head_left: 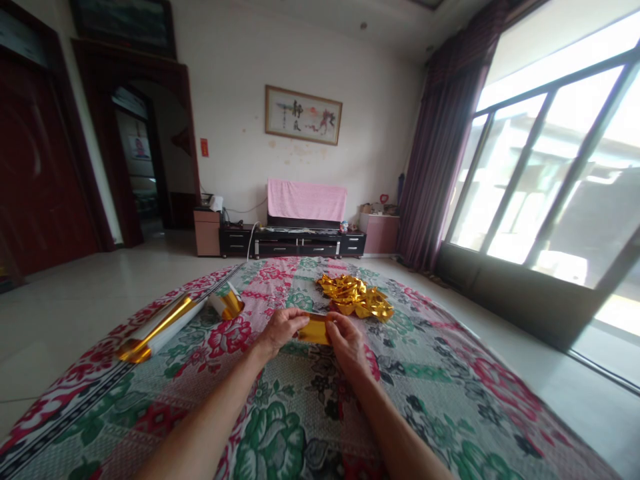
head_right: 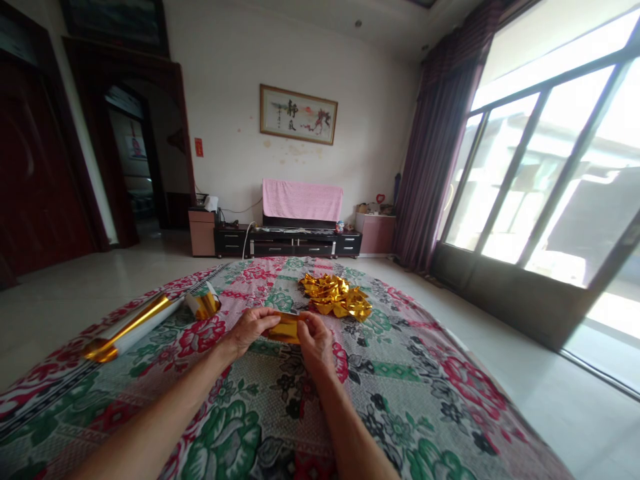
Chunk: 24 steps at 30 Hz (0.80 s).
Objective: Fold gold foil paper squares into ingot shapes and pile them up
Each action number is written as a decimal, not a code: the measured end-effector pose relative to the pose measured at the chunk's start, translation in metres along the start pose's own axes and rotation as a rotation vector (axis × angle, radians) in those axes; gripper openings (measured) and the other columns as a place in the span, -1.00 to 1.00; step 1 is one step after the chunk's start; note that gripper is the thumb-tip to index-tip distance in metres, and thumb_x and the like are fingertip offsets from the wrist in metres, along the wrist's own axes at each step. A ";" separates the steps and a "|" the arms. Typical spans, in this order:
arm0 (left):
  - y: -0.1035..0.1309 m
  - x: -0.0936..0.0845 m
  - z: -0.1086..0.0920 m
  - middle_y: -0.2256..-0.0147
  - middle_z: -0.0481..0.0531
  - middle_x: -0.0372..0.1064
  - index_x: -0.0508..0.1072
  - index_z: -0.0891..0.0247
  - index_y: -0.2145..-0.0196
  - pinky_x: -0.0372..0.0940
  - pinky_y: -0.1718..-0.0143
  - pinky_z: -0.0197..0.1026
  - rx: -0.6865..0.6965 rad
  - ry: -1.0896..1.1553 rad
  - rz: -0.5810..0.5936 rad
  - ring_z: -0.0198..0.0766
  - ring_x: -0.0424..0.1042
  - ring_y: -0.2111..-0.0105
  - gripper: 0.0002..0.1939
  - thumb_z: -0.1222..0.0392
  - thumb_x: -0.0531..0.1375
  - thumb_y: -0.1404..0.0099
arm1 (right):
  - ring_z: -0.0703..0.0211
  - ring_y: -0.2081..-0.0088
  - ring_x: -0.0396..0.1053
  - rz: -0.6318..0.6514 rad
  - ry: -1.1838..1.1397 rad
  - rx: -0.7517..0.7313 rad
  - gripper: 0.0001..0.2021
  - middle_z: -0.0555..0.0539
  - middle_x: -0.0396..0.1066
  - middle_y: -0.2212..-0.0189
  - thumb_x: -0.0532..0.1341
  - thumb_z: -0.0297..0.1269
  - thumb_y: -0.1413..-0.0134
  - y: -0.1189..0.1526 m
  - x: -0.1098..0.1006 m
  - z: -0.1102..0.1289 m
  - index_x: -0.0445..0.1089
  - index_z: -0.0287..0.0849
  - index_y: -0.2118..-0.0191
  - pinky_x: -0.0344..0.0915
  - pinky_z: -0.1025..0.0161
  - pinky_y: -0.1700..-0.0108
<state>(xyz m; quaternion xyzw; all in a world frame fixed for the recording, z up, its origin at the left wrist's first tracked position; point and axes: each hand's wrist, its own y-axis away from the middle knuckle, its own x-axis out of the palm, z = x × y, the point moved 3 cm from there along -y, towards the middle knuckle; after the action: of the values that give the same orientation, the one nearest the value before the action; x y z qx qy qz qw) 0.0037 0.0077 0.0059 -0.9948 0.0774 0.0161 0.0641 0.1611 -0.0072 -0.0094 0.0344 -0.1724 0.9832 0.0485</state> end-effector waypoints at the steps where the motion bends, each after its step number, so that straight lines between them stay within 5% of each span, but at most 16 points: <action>1: -0.001 0.000 0.001 0.51 0.01 0.41 0.46 0.37 0.38 0.15 0.52 -0.34 -0.001 0.020 -0.009 -0.36 0.32 0.55 -0.71 0.08 0.21 0.00 | 0.31 0.54 0.25 -0.003 0.010 0.000 -0.59 0.02 0.33 0.57 0.20 -0.10 0.12 0.000 0.000 0.000 0.35 -0.28 0.16 0.18 0.38 0.50; 8: -0.003 0.001 0.000 0.57 -0.05 0.36 0.48 0.37 0.39 0.11 0.56 -0.36 0.022 0.016 -0.065 -0.41 0.24 0.60 -0.71 0.08 0.22 0.02 | 0.32 0.54 0.22 0.042 -0.052 0.041 -0.48 0.07 0.29 0.59 0.23 -0.13 0.14 -0.002 -0.002 -0.004 0.27 -0.28 0.03 0.14 0.38 0.49; 16: 0.000 0.003 -0.004 0.56 -0.07 0.32 0.47 0.36 0.21 0.14 0.57 -0.38 0.054 -0.014 -0.038 -0.44 0.25 0.60 -0.61 0.10 0.20 -0.01 | 0.35 0.58 0.17 0.053 -0.133 0.102 -0.75 0.07 0.30 0.62 0.24 -0.16 0.21 -0.004 -0.001 -0.004 0.47 -0.21 0.39 0.13 0.38 0.48; 19: 0.001 0.002 -0.008 0.44 -0.03 0.39 0.38 0.29 0.06 0.15 0.55 -0.38 0.118 -0.016 -0.036 -0.42 0.34 0.57 -0.55 0.14 0.15 -0.07 | 0.36 0.57 0.19 -0.018 -0.207 0.150 -0.74 0.06 0.34 0.59 0.25 -0.18 0.24 -0.005 -0.004 -0.006 0.47 -0.21 0.36 0.13 0.38 0.48; 24: 0.000 0.006 -0.007 0.27 0.03 0.43 0.42 0.24 0.09 0.21 0.49 -0.37 0.188 -0.166 0.059 -0.40 0.41 0.51 -0.58 0.29 0.09 -0.05 | 0.37 0.57 0.20 -0.069 -0.282 0.175 -0.73 0.05 0.36 0.57 0.26 -0.19 0.26 -0.007 -0.006 -0.005 0.47 -0.21 0.35 0.14 0.38 0.48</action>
<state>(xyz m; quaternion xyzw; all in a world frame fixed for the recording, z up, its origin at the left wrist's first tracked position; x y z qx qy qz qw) 0.0101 0.0060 0.0121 -0.9770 0.1023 0.0931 0.1626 0.1675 0.0002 -0.0126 0.1820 -0.0898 0.9777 0.0543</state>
